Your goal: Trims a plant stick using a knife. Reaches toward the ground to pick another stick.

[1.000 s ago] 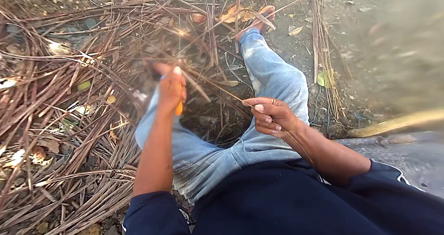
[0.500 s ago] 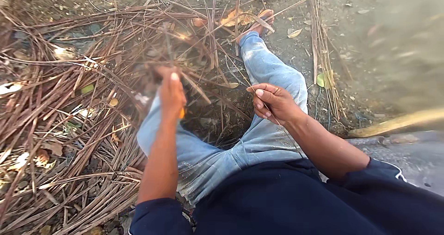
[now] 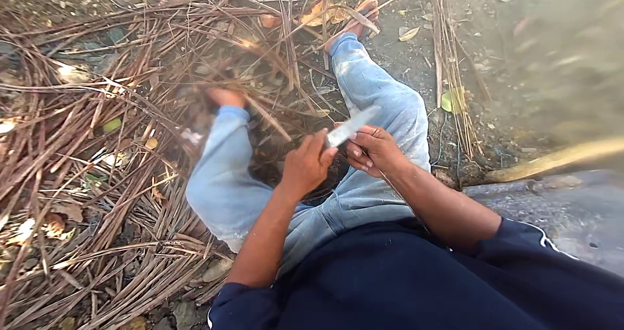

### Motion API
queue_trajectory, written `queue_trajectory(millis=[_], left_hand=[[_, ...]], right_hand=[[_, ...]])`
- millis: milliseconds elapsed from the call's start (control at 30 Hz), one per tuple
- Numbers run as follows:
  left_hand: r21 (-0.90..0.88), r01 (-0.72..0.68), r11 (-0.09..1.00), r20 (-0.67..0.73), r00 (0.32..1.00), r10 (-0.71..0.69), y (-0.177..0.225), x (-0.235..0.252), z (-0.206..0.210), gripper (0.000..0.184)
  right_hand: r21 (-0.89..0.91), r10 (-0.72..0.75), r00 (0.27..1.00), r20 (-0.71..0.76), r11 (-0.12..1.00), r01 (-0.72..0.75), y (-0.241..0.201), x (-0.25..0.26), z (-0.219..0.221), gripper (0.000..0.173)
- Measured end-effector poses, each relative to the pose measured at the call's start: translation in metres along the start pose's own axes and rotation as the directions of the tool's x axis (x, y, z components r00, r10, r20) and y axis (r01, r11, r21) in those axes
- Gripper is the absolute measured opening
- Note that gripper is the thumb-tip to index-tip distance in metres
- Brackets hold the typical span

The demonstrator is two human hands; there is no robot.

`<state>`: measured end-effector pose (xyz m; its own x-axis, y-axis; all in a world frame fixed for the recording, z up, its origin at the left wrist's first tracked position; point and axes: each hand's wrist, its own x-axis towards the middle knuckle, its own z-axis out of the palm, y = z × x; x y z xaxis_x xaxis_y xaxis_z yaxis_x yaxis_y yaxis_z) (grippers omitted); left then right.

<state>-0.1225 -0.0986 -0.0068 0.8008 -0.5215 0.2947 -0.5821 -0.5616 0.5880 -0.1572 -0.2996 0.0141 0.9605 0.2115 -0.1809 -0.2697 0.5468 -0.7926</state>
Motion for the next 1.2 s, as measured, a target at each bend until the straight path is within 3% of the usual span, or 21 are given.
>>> queue_trajectory(millis=[67, 333, 433, 800, 900, 1033, 1133, 1200], left_hand=[[-0.022, 0.066, 0.998, -0.007, 0.998, -0.066, -0.011, 0.004, -0.011, 0.052], [0.006, 0.063, 0.998, -0.049, 0.997, -0.063, -0.022, 0.012, -0.04, 0.055], [0.003, 0.014, 1.0, -0.023, 1.0, -0.014, -0.018, 0.017, -0.045, 0.055], [0.018, 0.064, 0.998, -0.075, 0.995, -0.063, -0.031, 0.031, -0.068, 0.05], [-0.06, 0.101, 0.993, -0.035, 0.994, -0.103, -0.03, 0.037, -0.073, 0.051], [-0.356, 0.366, 0.86, 0.082, 0.929, -0.361, -0.052, 0.048, -0.083, 0.051], [-0.696, 0.363, 0.619, 0.2, 0.926, -0.319, -0.044, 0.053, -0.091, 0.05], [-0.81, 0.307, 0.5, 0.203, 0.946, -0.252, -0.045, 0.058, -0.101, 0.049]], right_hand=[[-0.007, 0.004, 0.999, 0.039, 1.0, -0.004, 0.0, 0.0, -0.001, 0.038], [0.018, 0.018, 0.98, 0.2, 1.0, -0.022, -0.008, 0.003, -0.006, 0.038], [-0.003, 0.004, 0.973, 0.229, 1.0, -0.003, -0.014, 0.005, -0.008, 0.038], [-0.031, -0.01, 0.954, 0.298, 0.999, 0.021, -0.024, 0.006, -0.008, 0.037], [-0.036, -0.006, 0.95, 0.311, 0.999, 0.018, -0.027, 0.005, -0.009, 0.037], [-0.091, 0.017, 0.947, 0.322, 0.996, 0.013, -0.029, 0.007, -0.012, 0.036], [-0.173, 0.042, 0.946, 0.322, 0.985, 0.015, -0.031, 0.011, -0.016, 0.037], [-0.257, 0.043, 0.94, 0.338, 0.965, 0.049, -0.039, 0.019, -0.017, 0.037]])
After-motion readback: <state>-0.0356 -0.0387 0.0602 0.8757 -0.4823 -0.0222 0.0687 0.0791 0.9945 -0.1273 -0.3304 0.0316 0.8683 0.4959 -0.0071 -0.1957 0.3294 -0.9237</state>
